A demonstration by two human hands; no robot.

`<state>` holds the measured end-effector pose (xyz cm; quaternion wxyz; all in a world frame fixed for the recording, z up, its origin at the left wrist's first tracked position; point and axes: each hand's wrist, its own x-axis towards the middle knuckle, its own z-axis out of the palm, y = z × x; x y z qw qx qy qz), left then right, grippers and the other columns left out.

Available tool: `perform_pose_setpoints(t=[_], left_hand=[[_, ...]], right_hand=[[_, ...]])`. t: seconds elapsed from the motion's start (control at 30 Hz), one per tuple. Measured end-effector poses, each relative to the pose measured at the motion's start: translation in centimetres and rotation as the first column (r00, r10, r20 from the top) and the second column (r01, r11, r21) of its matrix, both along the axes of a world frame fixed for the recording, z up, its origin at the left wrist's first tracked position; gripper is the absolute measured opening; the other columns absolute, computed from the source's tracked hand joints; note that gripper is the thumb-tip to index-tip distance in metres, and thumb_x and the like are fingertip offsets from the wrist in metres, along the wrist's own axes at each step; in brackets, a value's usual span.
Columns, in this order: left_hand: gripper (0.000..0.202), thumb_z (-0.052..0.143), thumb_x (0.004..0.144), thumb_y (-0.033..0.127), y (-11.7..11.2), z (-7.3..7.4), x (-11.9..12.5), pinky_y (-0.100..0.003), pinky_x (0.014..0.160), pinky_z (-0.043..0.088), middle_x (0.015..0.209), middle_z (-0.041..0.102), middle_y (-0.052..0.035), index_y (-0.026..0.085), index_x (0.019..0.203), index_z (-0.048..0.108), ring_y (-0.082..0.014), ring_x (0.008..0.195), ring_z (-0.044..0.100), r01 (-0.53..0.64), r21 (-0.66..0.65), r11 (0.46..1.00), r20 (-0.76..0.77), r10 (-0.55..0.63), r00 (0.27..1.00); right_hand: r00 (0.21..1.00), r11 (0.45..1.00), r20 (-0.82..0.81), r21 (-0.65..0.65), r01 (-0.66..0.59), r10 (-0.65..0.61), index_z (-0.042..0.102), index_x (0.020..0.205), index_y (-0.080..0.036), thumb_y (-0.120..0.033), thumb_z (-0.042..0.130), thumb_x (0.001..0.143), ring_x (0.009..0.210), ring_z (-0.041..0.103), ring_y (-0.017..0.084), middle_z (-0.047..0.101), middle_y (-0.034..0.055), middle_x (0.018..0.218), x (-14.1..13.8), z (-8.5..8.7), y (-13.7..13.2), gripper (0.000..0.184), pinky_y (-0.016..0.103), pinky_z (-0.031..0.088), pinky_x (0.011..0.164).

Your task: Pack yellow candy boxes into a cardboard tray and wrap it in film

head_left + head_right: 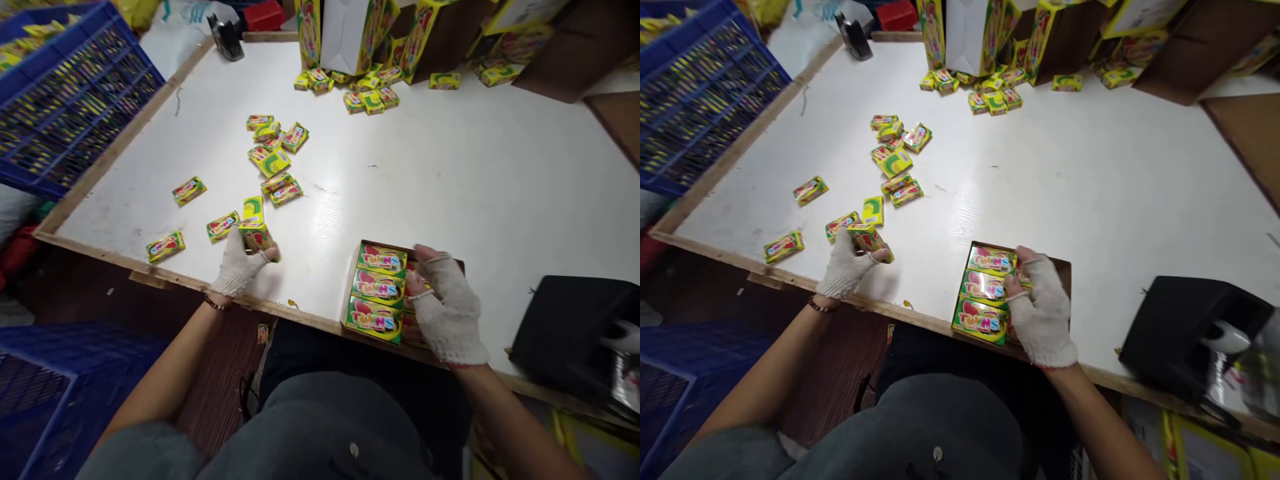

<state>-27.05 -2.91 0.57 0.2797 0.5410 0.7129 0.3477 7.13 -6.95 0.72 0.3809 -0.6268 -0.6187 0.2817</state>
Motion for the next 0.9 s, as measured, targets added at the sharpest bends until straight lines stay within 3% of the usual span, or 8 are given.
perform_pose_setpoints(t=[0.1, 0.23, 0.33, 0.4, 0.5, 0.63, 0.8, 0.9], left_hand=[[0.065, 0.082, 0.067, 0.050, -1.8, 1.3, 7.9, -0.036, 0.078, 0.056, 0.101, 0.064, -0.0059, 0.020, 0.112, 0.046, -0.0192, 0.087, 0.064, 0.177, 0.053, 0.983, 0.401, -0.183, 0.898], [0.052, 0.061, 0.088, 0.058, -2.9, 1.9, 13.7, -0.038, 0.080, 0.057, 0.108, 0.068, -0.0113, 0.020, 0.121, 0.052, -0.0227, 0.095, 0.066, 0.487, 0.131, 0.863, 0.482, -0.485, 0.730], [0.053, 0.054, 0.092, 0.054, -0.8, 1.2, 10.3, -0.045, 0.098, 0.053, 0.130, 0.061, -0.0154, 0.020, 0.133, 0.050, -0.0274, 0.116, 0.061, 0.475, 0.132, 0.870, 0.138, -0.491, 0.860], [0.060, 0.064, 0.086, 0.046, 1.6, 0.6, 5.1, -0.049, 0.114, 0.041, 0.143, 0.052, -0.0166, 0.017, 0.137, 0.049, -0.0307, 0.135, 0.047, 0.310, 0.103, 0.945, -0.232, -0.280, 0.931], [0.062, 0.069, 0.079, 0.030, 4.6, -0.3, -3.5, -0.050, 0.121, 0.028, 0.147, 0.049, -0.0179, 0.014, 0.136, 0.050, -0.0344, 0.145, 0.034, -0.007, -0.061, 0.998, -0.594, -0.031, 0.804], [0.050, 0.069, 0.077, 0.026, 5.0, -1.6, -10.2, -0.053, 0.104, 0.043, 0.120, 0.065, -0.0163, 0.010, 0.123, 0.057, -0.0355, 0.120, 0.055, -0.155, -0.179, 0.972, -0.644, 0.003, 0.765], [0.050, 0.070, 0.080, 0.038, 2.5, -1.8, -6.0, -0.044, 0.087, 0.054, 0.110, 0.066, -0.0116, 0.015, 0.123, 0.059, -0.0257, 0.095, 0.063, -0.003, 0.056, 0.998, -0.386, 0.025, 0.922], [0.050, 0.069, 0.083, 0.046, 1.3, 0.0, 1.7, -0.043, 0.090, 0.054, 0.120, 0.065, -0.0097, 0.021, 0.126, 0.060, -0.0246, 0.103, 0.063, 0.311, 0.302, 0.901, -0.169, -0.271, 0.948]], right_hand=[[0.981, 0.983, -0.056, 0.033, -0.183, 0.185, 0.054, 0.137, -0.019, -0.043, 0.054, 0.094, 0.118, 0.063, 0.027, 0.064, 0.0142, 0.131, -2.3, 1.6, -0.2, 0.050, 0.046, 0.052, 0.102], [0.969, 0.969, -0.002, 0.029, -0.245, 0.245, 0.057, 0.137, -0.022, -0.040, 0.048, 0.096, 0.119, 0.064, 0.028, 0.067, 0.0105, 0.131, -2.6, 2.7, -1.0, 0.045, 0.047, 0.053, 0.101], [0.961, 0.964, 0.089, -0.085, -0.253, 0.260, 0.062, 0.130, -0.025, -0.041, 0.046, 0.096, 0.112, 0.067, 0.029, 0.069, 0.0085, 0.127, 0.4, 2.5, -1.2, 0.041, 0.046, 0.056, 0.092], [0.926, 0.933, 0.148, -0.153, -0.327, 0.348, 0.066, 0.121, -0.026, -0.040, 0.045, 0.095, 0.100, 0.069, 0.028, 0.072, 0.0078, 0.116, 2.1, 2.0, -1.1, 0.036, 0.044, 0.058, 0.082], [0.841, 0.870, 0.224, -0.143, -0.472, 0.493, 0.069, 0.094, -0.023, -0.035, 0.044, 0.096, 0.081, 0.067, 0.024, 0.072, 0.0074, 0.092, 2.4, 1.0, -1.4, 0.028, 0.039, 0.055, 0.071], [0.768, 0.860, 0.471, 0.039, -0.509, 0.433, 0.068, 0.083, -0.019, -0.033, 0.050, 0.095, 0.081, 0.060, 0.025, 0.067, 0.0103, 0.087, -0.2, 0.0, -2.1, 0.025, 0.040, 0.049, 0.071], [0.776, 0.854, 0.485, 0.104, -0.509, 0.404, 0.068, 0.095, -0.018, -0.029, 0.052, 0.095, 0.092, 0.060, 0.026, 0.066, 0.0120, 0.101, -1.0, -0.6, -2.3, 0.019, 0.043, 0.050, 0.079], [0.911, 0.901, 0.271, 0.223, -0.373, 0.310, 0.063, 0.117, -0.019, -0.032, 0.050, 0.097, 0.106, 0.061, 0.028, 0.064, 0.0127, 0.113, -0.1, -0.2, -1.9, 0.028, 0.047, 0.052, 0.089]])
